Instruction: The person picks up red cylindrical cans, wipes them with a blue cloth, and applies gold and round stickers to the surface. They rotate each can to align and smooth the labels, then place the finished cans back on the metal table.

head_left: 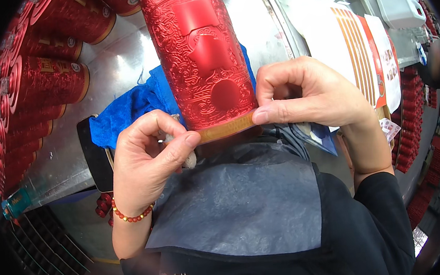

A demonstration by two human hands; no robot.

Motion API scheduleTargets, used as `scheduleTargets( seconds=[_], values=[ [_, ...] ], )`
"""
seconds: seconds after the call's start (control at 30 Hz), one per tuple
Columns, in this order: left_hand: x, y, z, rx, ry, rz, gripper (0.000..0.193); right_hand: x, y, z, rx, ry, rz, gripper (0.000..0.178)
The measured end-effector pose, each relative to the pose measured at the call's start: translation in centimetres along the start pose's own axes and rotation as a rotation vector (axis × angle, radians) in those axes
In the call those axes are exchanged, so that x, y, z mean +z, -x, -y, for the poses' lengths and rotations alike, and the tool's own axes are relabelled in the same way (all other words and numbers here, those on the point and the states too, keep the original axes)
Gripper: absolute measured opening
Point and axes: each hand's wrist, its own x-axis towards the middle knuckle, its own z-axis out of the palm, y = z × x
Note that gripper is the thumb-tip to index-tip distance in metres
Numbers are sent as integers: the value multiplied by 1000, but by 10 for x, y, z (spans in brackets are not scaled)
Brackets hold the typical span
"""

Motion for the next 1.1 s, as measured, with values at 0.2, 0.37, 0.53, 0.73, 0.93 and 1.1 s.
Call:
scheduleTargets(
  seconds=[0.2, 0.37, 0.53, 0.73, 0.93, 1.1],
  values=[
    [0, -1, 2, 0, 9, 2, 14, 0, -1, 0, -11, 28, 4, 27],
    [2, 0, 0, 7, 29, -6, 14, -4, -1, 0, 1, 71, 19, 27],
    [-1, 0, 2, 4, 35, 4, 14, -4, -2, 0, 20, 55, 26, 28],
    [-3, 0, 5, 14, 16, 7, 14, -3, -2, 2, 25, 58, 18, 29],
    [-3, -1, 4, 16, 5, 7, 14, -2, -3, 1, 0, 79, 9, 29],
    [-1, -1, 4, 5, -1, -4, 14, -2, -3, 0, 0, 71, 10, 28]
  ],
)
